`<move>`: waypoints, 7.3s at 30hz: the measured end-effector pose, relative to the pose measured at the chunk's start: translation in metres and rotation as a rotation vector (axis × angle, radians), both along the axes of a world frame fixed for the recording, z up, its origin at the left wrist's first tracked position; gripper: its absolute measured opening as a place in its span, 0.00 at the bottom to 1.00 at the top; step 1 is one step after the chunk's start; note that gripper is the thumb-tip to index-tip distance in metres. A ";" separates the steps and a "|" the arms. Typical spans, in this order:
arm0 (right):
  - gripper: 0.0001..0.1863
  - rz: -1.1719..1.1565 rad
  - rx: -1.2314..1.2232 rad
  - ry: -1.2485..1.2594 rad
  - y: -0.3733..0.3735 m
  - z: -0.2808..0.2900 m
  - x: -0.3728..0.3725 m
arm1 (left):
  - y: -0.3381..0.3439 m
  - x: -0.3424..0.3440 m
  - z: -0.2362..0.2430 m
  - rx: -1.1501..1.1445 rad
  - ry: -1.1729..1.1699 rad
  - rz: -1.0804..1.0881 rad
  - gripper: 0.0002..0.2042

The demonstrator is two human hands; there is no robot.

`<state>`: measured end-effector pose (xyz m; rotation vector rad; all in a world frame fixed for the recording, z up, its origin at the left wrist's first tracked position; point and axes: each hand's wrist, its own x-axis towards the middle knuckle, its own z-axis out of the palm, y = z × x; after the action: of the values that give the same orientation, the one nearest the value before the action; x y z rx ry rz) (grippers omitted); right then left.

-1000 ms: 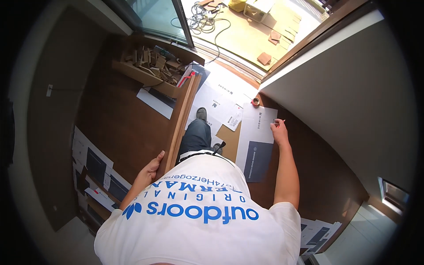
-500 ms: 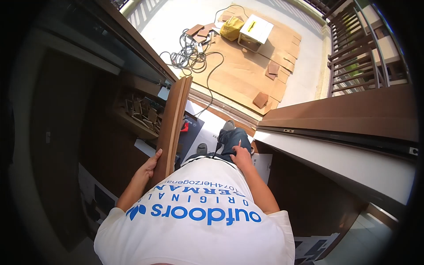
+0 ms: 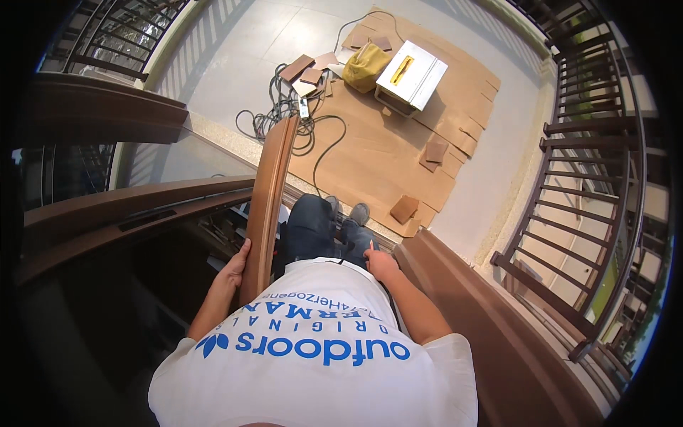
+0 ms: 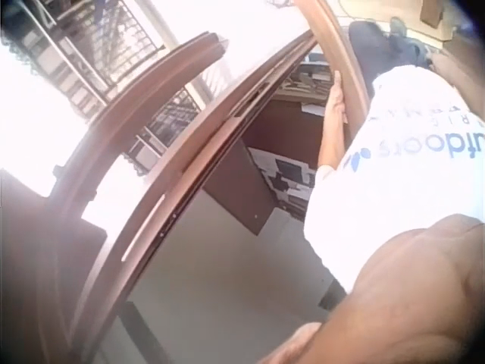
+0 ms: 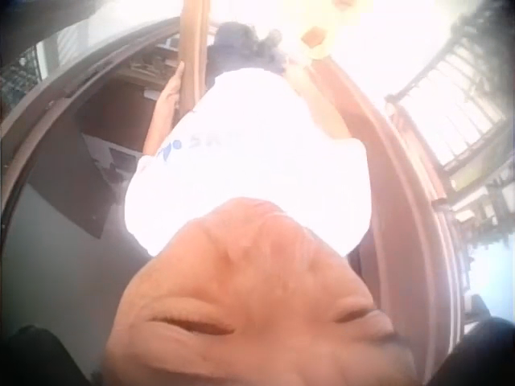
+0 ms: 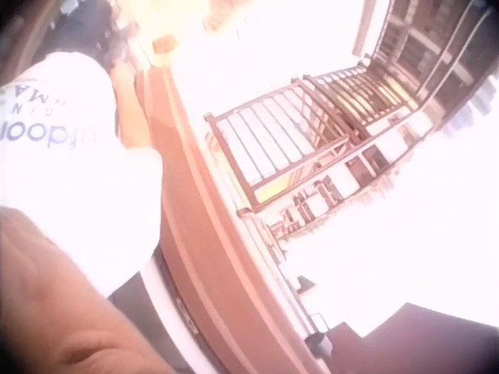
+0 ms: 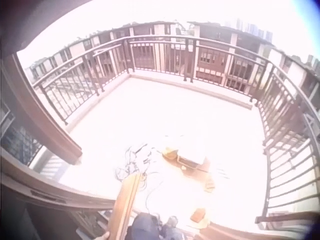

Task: The person measures a piece of wood flooring by hand using a square and a pencil, then carries it to a table saw on a balcony and cuts a notch into the end of the plank.

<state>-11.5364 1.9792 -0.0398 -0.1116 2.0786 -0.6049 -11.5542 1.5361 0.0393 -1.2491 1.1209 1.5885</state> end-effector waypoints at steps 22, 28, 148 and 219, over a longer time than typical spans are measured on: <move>0.09 -1.017 -0.234 -0.148 0.159 -0.059 -0.205 | 0.080 -0.537 -0.109 -0.249 0.159 -0.424 0.38; 0.09 -0.884 -0.349 -0.283 0.195 -0.074 -0.278 | 0.094 -0.598 -0.141 -0.350 0.314 -0.445 0.33; 0.26 -1.682 -0.730 1.018 0.490 -0.541 -0.685 | 0.510 -0.960 -0.647 0.684 1.073 0.161 0.09; 0.12 -2.110 -0.842 0.906 0.423 -0.658 -0.736 | 0.559 -0.936 -0.742 0.426 0.748 0.043 0.09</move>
<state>-12.2728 2.4019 -0.6981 1.7896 1.6838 -2.9740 -12.4905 2.0949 -0.7030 -0.3920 1.0897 2.2639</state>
